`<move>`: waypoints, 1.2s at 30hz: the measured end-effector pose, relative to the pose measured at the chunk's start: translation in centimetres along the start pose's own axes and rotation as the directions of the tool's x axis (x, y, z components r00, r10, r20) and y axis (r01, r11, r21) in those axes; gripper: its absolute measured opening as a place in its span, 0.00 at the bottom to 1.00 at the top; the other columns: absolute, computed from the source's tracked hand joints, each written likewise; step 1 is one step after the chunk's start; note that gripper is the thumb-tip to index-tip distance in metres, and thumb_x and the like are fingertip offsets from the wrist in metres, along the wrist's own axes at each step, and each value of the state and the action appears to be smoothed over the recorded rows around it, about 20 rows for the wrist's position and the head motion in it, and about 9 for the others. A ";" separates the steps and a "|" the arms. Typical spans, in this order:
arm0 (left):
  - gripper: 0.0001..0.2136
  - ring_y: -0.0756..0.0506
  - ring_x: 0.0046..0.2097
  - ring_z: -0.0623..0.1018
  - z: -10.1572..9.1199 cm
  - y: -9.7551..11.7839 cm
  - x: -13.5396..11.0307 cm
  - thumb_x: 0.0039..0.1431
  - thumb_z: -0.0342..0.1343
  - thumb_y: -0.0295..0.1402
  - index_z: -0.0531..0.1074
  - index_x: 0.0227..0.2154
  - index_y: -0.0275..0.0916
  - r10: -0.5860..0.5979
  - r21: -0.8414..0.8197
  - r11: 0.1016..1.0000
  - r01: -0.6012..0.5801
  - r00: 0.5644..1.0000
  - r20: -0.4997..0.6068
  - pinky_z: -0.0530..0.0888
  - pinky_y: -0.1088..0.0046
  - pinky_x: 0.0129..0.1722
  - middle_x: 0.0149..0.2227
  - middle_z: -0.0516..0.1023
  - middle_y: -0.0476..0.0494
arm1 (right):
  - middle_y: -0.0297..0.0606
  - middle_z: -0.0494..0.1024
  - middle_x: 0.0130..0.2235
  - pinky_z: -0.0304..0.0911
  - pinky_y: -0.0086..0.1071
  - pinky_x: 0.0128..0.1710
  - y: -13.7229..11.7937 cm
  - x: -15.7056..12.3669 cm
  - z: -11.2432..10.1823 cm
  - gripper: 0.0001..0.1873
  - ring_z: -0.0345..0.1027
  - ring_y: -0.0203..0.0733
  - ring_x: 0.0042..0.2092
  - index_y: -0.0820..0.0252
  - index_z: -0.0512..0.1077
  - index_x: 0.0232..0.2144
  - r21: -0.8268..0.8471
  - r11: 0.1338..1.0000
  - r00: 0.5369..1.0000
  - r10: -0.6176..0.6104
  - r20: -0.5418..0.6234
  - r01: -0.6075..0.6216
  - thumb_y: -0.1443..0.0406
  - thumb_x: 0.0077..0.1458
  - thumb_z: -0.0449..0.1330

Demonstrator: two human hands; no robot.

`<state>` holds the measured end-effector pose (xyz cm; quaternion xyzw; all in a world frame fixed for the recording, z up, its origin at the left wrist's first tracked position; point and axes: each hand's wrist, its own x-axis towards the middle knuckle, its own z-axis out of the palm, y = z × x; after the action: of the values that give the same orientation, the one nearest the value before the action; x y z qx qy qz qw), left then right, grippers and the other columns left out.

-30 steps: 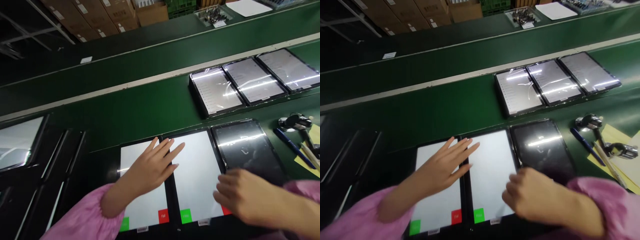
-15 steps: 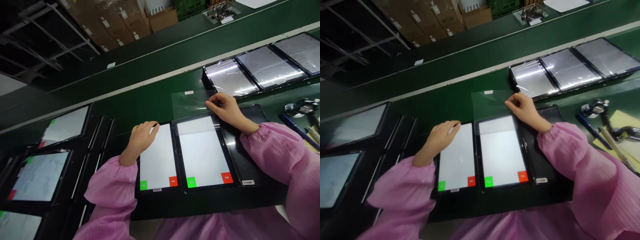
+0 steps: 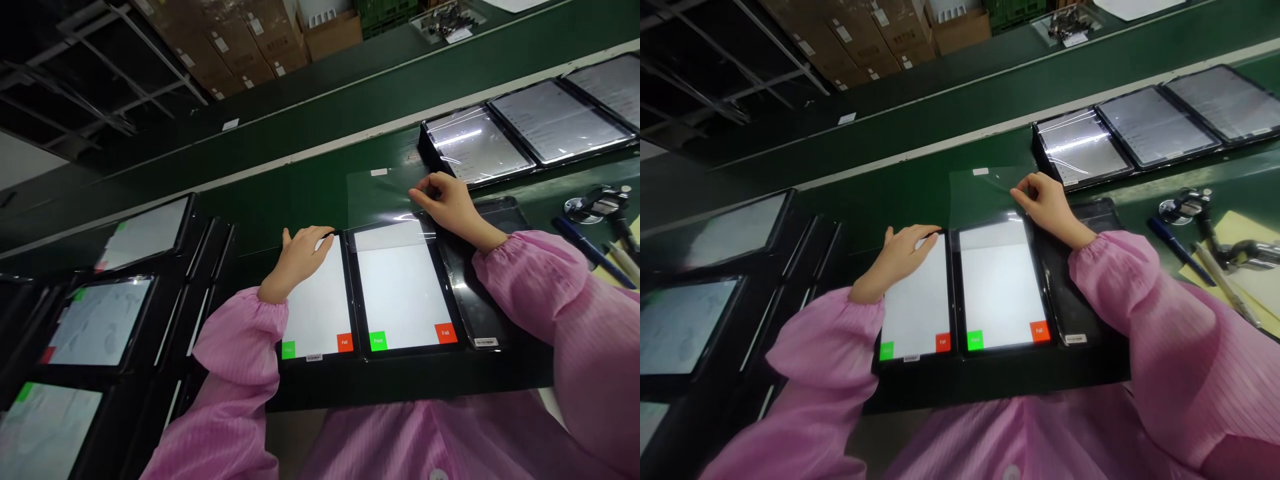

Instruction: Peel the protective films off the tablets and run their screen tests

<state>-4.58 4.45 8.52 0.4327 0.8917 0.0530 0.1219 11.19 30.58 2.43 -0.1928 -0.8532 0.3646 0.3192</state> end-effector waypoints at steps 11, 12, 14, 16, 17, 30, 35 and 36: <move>0.12 0.36 0.44 0.81 3.0 2.6 -9.0 0.69 0.54 0.35 0.80 0.46 0.35 0.526 0.340 0.849 -0.405 0.716 -0.460 0.62 0.32 0.65 0.39 0.83 0.38 | 0.31 0.65 0.28 0.58 0.34 0.34 -0.6 -0.1 -0.2 0.11 0.58 0.38 0.29 0.57 0.70 0.27 -0.014 1.000 0.999 -0.023 0.030 0.024 0.62 0.56 0.68; 0.11 0.36 0.45 0.81 3.3 3.1 -10.3 0.69 0.55 0.34 0.80 0.44 0.34 0.533 0.374 0.843 -0.386 0.691 -0.488 0.61 0.33 0.66 0.39 0.83 0.38 | 0.31 0.65 0.28 0.57 0.34 0.34 -0.6 -0.1 -0.2 0.11 0.58 0.38 0.29 0.57 0.70 0.27 -0.013 1.000 0.999 -0.023 0.032 0.024 0.62 0.56 0.68; 0.10 0.38 0.46 0.80 3.9 4.3 -12.5 0.70 0.56 0.34 0.80 0.42 0.35 0.519 0.341 0.853 -0.395 0.699 -0.491 0.57 0.39 0.69 0.39 0.83 0.40 | 0.32 0.65 0.28 0.58 0.35 0.34 -0.6 0.0 -0.2 0.11 0.58 0.39 0.30 0.57 0.70 0.26 -0.009 1.000 0.999 -0.023 0.031 0.023 0.63 0.57 0.67; 0.12 0.41 0.46 0.79 4.6 5.7 -13.8 0.72 0.55 0.38 0.80 0.44 0.36 0.522 0.219 0.851 -0.477 0.728 -0.445 0.53 0.48 0.73 0.40 0.83 0.42 | 0.32 0.66 0.28 0.58 0.35 0.35 -0.5 0.0 -0.2 0.11 0.59 0.39 0.30 0.57 0.69 0.27 -0.006 1.000 0.999 -0.023 0.030 0.023 0.63 0.57 0.67; 0.14 0.42 0.47 0.79 5.0 6.3 -14.2 0.73 0.54 0.40 0.80 0.46 0.38 0.534 0.164 0.839 -0.518 0.732 -0.423 0.50 0.51 0.75 0.42 0.82 0.43 | 0.32 0.66 0.28 0.58 0.36 0.35 -0.5 0.0 -0.2 0.11 0.59 0.39 0.30 0.57 0.69 0.27 -0.004 1.000 0.999 -0.023 0.030 0.023 0.63 0.57 0.67; 0.12 0.49 0.41 0.73 8.0 9.0 -17.6 0.74 0.53 0.36 0.81 0.47 0.42 0.567 0.046 0.806 -0.591 0.746 -0.350 0.43 0.59 0.77 0.36 0.77 0.51 | 0.33 0.66 0.29 0.58 0.37 0.36 -0.6 -0.1 -0.2 0.11 0.59 0.40 0.31 0.56 0.69 0.27 0.066 0.998 0.999 -0.007 0.044 0.004 0.63 0.58 0.66; 0.11 0.50 0.35 0.72 7.3 8.4 -17.0 0.74 0.54 0.34 0.81 0.38 0.41 0.440 -0.028 0.846 -0.532 0.728 -0.527 0.52 0.58 0.74 0.30 0.73 0.52 | 0.31 0.65 0.28 0.56 0.36 0.35 -1.0 -0.2 -0.3 0.11 0.58 0.39 0.30 0.56 0.69 0.27 0.117 0.993 1.000 0.006 0.019 -0.008 0.63 0.56 0.67; 0.10 0.49 0.34 0.72 6.7 7.6 -16.4 0.73 0.56 0.33 0.80 0.35 0.41 0.401 -0.021 0.868 -0.497 0.724 -0.561 0.54 0.58 0.74 0.29 0.73 0.52 | 0.31 0.65 0.27 0.56 0.35 0.35 -1.1 -0.2 -0.3 0.11 0.58 0.39 0.30 0.56 0.69 0.26 0.120 0.993 1.000 0.009 0.012 -0.010 0.63 0.56 0.67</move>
<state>12.70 -3.78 6.33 0.5913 0.7491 0.2762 -0.1139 11.44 29.81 3.32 -0.1754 -0.8306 0.4178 0.3236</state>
